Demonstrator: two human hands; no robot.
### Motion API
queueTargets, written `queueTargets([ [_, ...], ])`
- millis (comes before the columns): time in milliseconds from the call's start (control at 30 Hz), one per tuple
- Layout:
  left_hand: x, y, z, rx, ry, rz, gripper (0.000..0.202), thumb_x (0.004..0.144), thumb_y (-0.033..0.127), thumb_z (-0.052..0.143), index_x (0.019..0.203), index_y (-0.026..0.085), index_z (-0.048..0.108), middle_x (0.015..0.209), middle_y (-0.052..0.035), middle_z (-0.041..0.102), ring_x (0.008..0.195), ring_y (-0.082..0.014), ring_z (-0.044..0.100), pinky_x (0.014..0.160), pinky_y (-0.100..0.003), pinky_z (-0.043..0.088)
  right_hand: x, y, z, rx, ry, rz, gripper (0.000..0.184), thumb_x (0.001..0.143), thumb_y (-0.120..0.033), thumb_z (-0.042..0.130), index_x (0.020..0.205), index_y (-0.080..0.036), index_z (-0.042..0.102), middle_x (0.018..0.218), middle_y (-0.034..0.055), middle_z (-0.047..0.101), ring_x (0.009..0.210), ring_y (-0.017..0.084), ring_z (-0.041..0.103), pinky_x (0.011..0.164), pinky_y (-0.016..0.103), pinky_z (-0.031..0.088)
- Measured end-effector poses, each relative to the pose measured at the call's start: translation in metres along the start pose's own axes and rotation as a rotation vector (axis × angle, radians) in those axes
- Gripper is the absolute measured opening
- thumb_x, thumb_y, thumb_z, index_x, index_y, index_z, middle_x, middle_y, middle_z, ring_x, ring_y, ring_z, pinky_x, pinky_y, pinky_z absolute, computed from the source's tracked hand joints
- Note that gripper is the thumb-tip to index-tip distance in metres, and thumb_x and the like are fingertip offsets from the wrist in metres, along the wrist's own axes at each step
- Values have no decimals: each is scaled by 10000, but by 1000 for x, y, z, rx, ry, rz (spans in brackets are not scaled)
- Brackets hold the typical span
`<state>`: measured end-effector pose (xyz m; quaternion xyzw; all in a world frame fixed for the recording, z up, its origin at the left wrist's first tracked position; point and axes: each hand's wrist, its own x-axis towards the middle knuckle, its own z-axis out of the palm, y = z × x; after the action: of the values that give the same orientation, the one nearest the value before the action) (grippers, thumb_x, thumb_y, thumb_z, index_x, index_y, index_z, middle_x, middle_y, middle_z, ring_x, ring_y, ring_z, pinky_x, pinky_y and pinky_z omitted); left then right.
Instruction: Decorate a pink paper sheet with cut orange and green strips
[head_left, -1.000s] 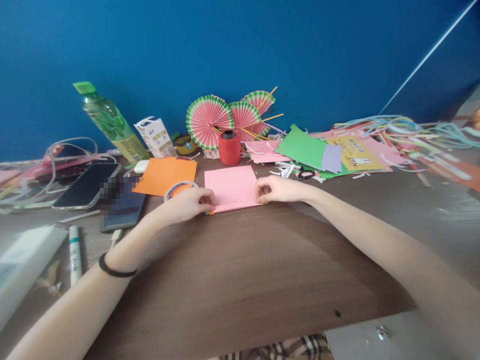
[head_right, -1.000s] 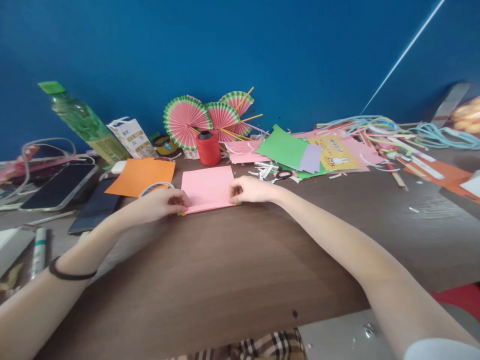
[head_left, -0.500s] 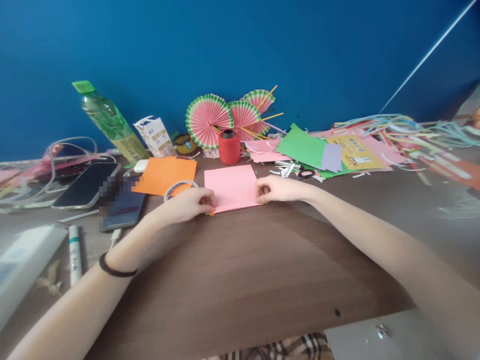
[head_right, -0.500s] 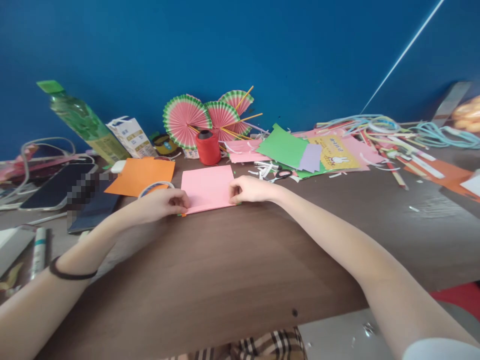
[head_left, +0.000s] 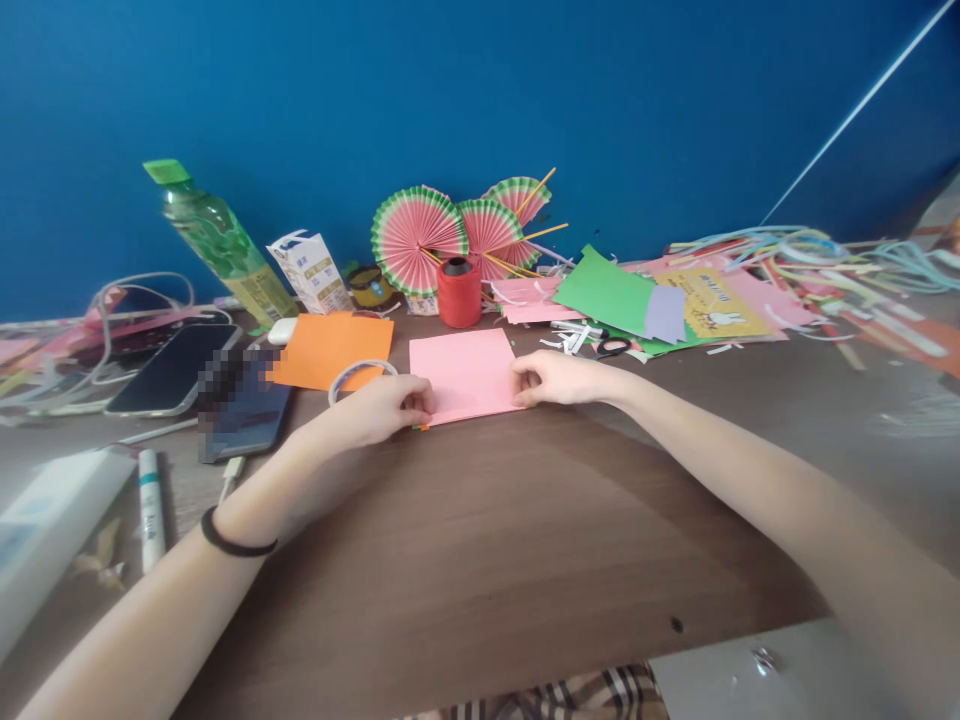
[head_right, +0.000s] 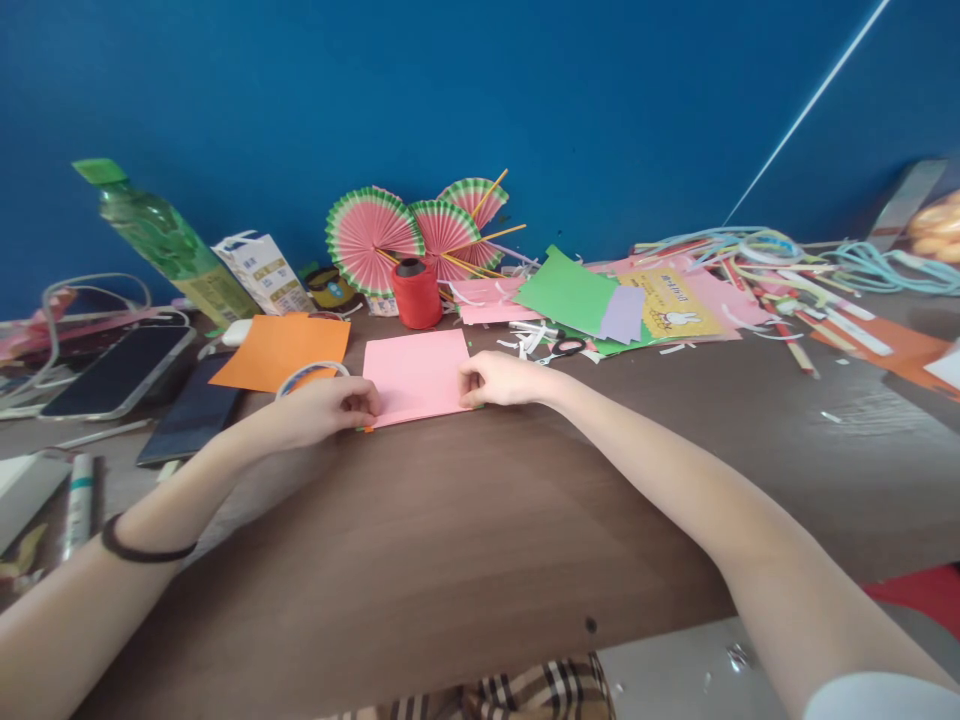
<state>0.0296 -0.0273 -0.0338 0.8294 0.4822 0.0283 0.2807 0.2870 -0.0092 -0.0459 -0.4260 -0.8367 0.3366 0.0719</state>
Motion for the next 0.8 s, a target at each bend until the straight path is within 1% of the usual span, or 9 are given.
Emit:
queueTargets([
  [233,-1,0,1,29,1,18,67,678,238,493,721,193,519,655,16,549,629,-135,501,575,-230,379,2,2,3,-7,13,-8,98,667,-245,585,671,-160,537,607,-9,525,539,99,442,499,224,318],
  [300,-1,-1,3,59,10,53,61,693,207,472,738,189,509,680,8,536,639,-136,492,584,-233,377,3,3,4,4,17,-22,99,670,-242,586,693,-163,529,622,-10,518,553,103,443,506,222,323],
  [400,-2,0,5,141,54,144,85,725,172,437,776,185,503,762,-13,520,691,-141,483,636,-248,377,2,2,6,21,19,-58,90,679,-219,574,722,-173,510,640,-16,501,574,107,438,526,225,325],
  [500,-4,3,6,206,69,214,168,770,160,391,866,182,526,862,-39,491,765,-153,469,712,-275,376,1,-2,7,-3,14,-105,33,698,-163,529,721,-175,509,667,-10,483,607,117,434,558,236,334],
  [567,-5,6,7,208,39,231,252,787,140,355,947,192,542,896,-44,471,790,-156,458,745,-289,373,0,-4,7,-37,5,-163,70,711,-119,490,735,-173,529,743,14,498,682,134,452,629,255,363],
  [633,-5,6,7,199,4,219,330,776,105,346,1009,217,550,926,-42,455,817,-160,448,772,-302,367,-1,-5,7,-76,-8,-218,112,733,-115,474,772,-178,558,866,44,510,823,168,459,757,299,375],
  [700,-4,6,8,186,-22,198,390,743,73,361,1034,244,556,965,-40,437,866,-170,436,806,-316,357,-1,-4,7,-112,-19,-235,134,758,-144,482,827,-196,584,1014,58,495,969,205,423,883,369,331],
  [800,-2,5,9,148,-55,195,434,703,48,370,1026,263,565,1016,-35,409,961,-187,408,875,-343,327,-1,-2,6,-135,-39,-217,208,771,-147,488,916,-239,605,1228,39,412,1132,245,338,978,460,236],
])
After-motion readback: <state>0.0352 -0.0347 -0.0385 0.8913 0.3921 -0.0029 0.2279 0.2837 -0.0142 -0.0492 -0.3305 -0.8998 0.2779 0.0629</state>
